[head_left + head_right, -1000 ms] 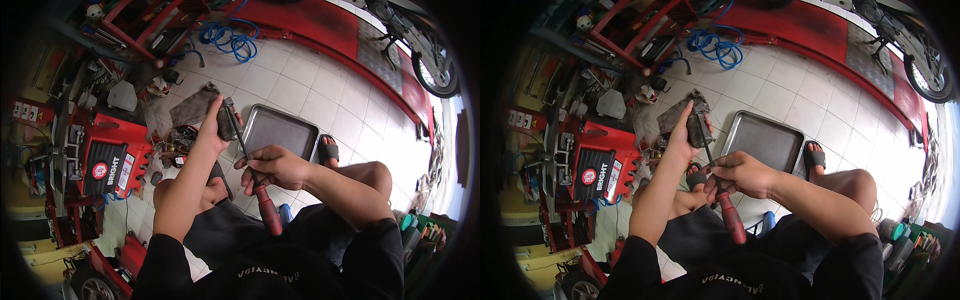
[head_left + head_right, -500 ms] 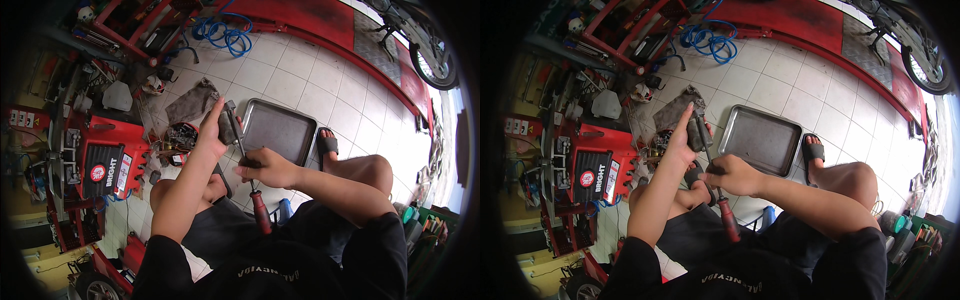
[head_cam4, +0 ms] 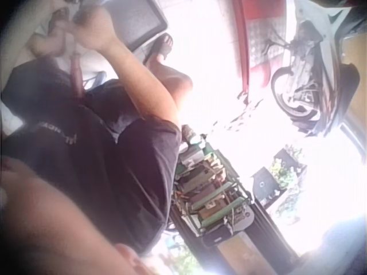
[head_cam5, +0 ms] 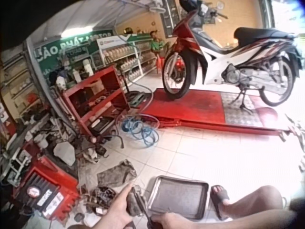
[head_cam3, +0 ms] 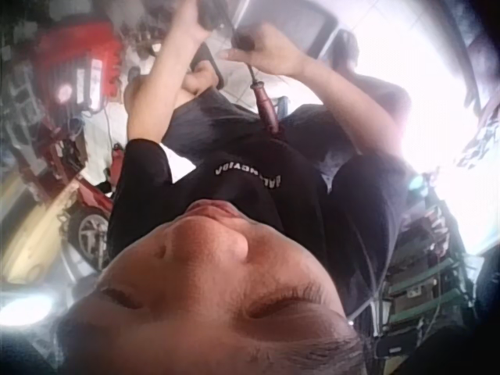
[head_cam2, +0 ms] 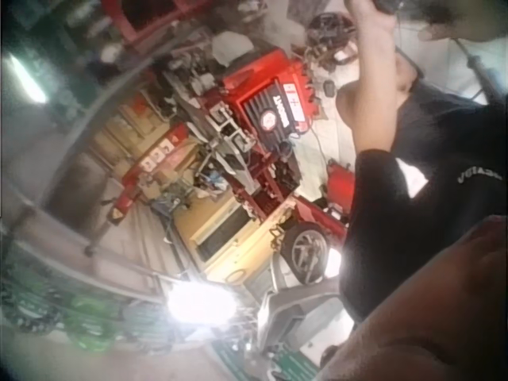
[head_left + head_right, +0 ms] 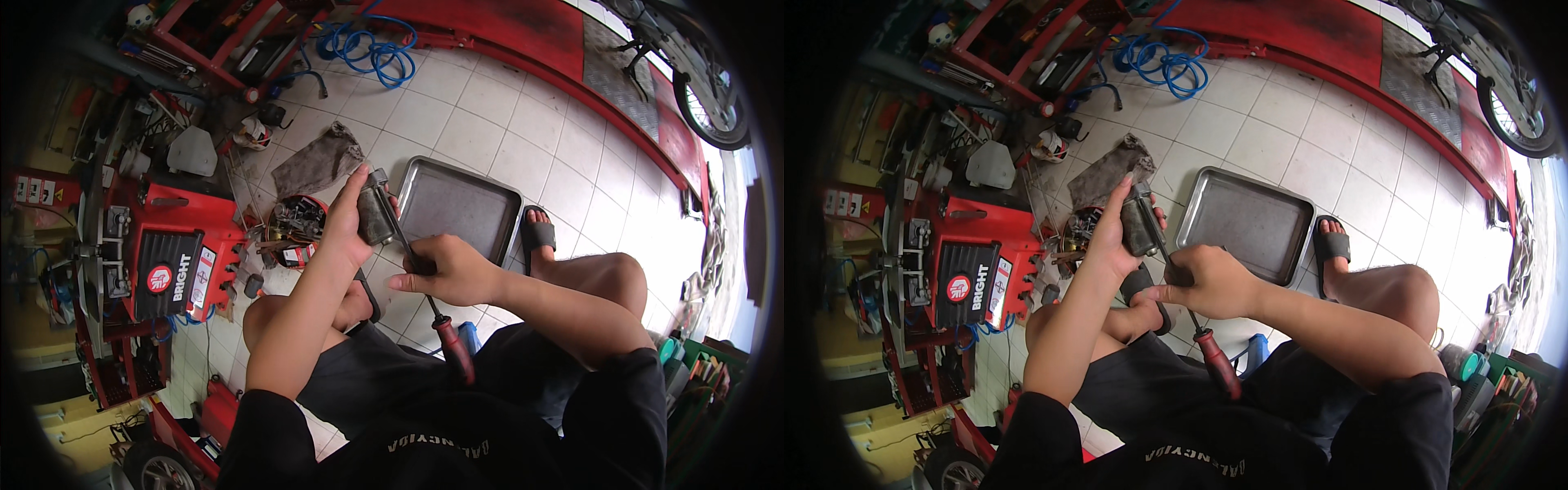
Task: The person uses a screwdriver to pry and separate components of a small metal part, likely a motorcycle starter motor, held in the left hand. The person repeatedly inserts the screwdriver into gaps to loosen and remove pieces, placing them into a metal tray below.
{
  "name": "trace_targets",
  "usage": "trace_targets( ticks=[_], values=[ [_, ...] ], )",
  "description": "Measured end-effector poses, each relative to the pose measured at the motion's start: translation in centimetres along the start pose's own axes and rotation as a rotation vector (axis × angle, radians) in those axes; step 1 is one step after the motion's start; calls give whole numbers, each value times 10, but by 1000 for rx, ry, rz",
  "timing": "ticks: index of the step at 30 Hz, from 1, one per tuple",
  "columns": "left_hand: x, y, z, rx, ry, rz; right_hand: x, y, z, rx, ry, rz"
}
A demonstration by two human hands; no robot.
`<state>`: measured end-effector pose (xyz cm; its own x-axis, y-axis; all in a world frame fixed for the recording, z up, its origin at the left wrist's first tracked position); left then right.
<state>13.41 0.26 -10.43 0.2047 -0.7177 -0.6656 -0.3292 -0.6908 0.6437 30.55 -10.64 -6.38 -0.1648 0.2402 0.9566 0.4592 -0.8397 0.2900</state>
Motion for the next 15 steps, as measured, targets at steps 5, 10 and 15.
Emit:
trace_targets(
  ticks=[5, 10, 15],
  values=[
    [-1, 2, -8, -32, -14, -45, 4, 6, -6, 75, -719, -321],
    [-2, 0, -5, -29, 29, -49, 11, 7, 14, 253, -655, -245],
    [-3, 4, -10, -49, -31, -31, 9, 3, 17, 166, -281, -222]
  ],
)
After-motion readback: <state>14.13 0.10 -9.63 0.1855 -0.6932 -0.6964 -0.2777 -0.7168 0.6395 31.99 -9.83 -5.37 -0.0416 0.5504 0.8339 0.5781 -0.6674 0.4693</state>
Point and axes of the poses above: each hand's wrist, its own y-axis away from the middle knuckle, its own z-axis out of the back of the hand, x = y × z, the point moved 1 cm from there along -y, towards the middle knuckle, and after that the axes turned 15 degrees about -y, right-handed, at the moved point
